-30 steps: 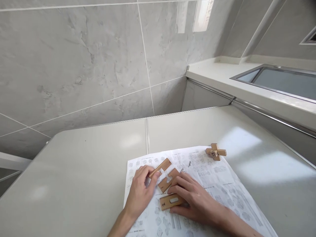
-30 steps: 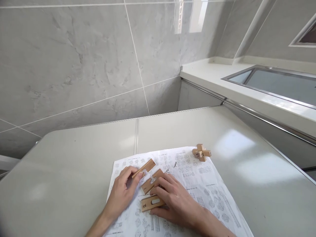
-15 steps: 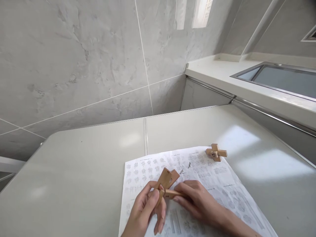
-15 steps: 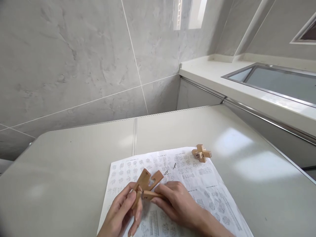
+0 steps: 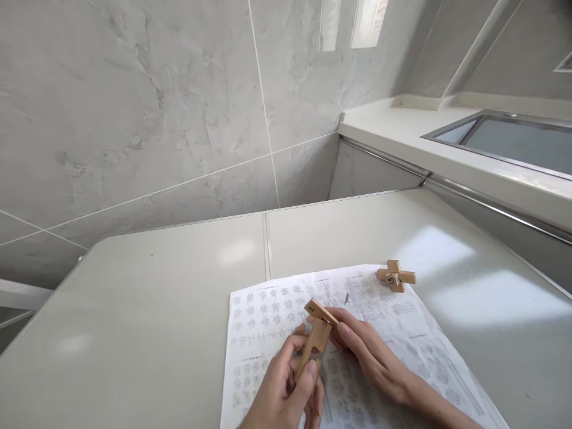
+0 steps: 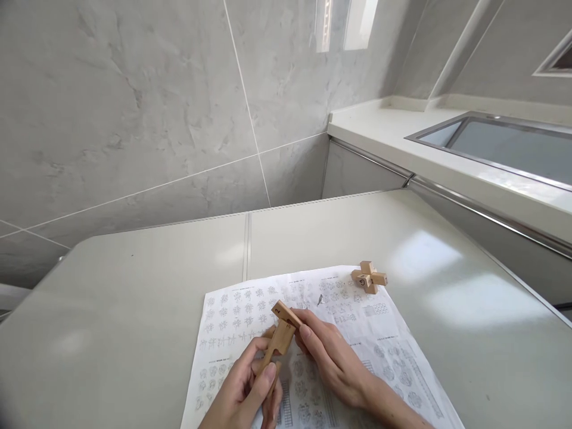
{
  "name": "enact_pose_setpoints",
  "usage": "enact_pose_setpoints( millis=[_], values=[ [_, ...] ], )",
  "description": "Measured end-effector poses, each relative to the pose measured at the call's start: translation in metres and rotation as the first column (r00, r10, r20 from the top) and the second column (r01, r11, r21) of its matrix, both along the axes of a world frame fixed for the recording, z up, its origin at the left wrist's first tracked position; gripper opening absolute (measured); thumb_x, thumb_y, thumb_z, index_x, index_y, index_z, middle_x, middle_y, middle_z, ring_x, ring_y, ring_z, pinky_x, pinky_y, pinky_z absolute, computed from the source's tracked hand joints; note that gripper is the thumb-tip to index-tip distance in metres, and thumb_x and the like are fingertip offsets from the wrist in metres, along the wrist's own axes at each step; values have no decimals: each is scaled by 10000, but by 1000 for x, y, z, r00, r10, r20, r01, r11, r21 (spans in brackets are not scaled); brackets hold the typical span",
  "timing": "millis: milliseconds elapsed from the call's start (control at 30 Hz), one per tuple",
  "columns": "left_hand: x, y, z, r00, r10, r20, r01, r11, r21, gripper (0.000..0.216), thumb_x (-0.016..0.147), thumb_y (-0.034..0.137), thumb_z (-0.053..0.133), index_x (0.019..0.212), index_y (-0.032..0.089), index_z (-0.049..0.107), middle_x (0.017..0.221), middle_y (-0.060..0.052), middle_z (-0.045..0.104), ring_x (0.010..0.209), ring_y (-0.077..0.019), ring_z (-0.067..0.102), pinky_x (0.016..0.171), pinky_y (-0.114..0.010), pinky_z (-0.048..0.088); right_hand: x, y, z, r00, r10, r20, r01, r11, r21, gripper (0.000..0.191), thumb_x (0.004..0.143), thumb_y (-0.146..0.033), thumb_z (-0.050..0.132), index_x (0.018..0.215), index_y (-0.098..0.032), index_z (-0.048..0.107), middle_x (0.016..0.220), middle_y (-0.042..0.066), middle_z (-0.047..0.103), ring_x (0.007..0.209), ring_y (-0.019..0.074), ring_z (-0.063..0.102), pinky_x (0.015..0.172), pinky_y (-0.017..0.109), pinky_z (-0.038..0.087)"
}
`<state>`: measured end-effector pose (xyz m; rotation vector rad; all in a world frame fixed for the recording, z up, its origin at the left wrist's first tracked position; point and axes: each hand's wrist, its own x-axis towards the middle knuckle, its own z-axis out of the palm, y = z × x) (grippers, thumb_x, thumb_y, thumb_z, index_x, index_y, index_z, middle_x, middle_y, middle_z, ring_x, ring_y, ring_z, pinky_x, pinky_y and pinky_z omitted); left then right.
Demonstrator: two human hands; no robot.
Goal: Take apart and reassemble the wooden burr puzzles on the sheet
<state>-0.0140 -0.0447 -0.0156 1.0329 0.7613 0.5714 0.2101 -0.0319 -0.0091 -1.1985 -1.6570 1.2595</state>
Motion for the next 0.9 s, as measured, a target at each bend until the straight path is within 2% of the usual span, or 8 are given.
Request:
enact_pose_setpoints(
  millis=[67,167,300,500,667,800,900],
  values=[
    [-1,1,2,1000,-17,-12,17,1000,-10,468,1109,623,526,1299,196,489,602,59,622,374,-79,509,450,-176,450,1,0,-1,1000,-3,-14,3,1000,18,498,1200,-469,290,1510,-278,630,1128,83,775,940,256,726,886,383,605],
    [-1,1,3,999,-35,-16,34,999,-31,494,1099,634,538,1319,194,492,618,50,638,375,-78,513,458,-180,456,1,0,-3,999,24,-35,-21,996,84,504,1202,-424,296,1610,-302,566,1421,116,737,1222,304,727,1046,435,602],
    [-2,2,5,1000,-27,-13,27,999,-35,519,1093,650,540,1334,194,486,609,58,628,365,-74,501,459,-180,451,2,-1,-6,998,19,58,-29,982,186,501,1199,-358,322,1664,-347,506,1573,92,664,1385,313,675,1129,459,585],
    [-2,1,12,999,-27,-31,26,998,-51,517,1094,638,548,1347,188,509,609,54,635,395,-79,530,476,-182,462,2,-5,-10,990,-32,137,-17,938,345,519,1184,-297,354,1687,-360,462,1477,91,731,1231,308,764,992,408,666],
    [-2,-1,13,999,-13,-50,10,998,-57,518,1093,630,555,1352,183,518,598,55,629,399,-93,542,460,-189,476,1,-6,-16,985,-47,165,-16,932,363,541,1174,-267,399,1705,-368,410,1466,112,728,1126,302,790,929,409,674],
    [-2,-2,13,998,-21,-66,18,999,-49,500,1104,613,544,1355,181,524,620,45,643,412,-93,560,475,-194,486,0,-8,-20,981,-60,183,-13,927,375,538,1170,-269,407,1703,-340,410,1238,123,798,968,284,804,815,388,682],
    [-2,-2,14,997,-24,-69,21,999,-42,478,1115,590,533,1364,181,530,624,41,647,414,-98,563,484,-204,491,-1,-10,-19,979,-72,192,-4,928,372,530,1168,-267,414,1695,-329,424,1203,123,803,967,284,802,810,387,684]
  ],
)
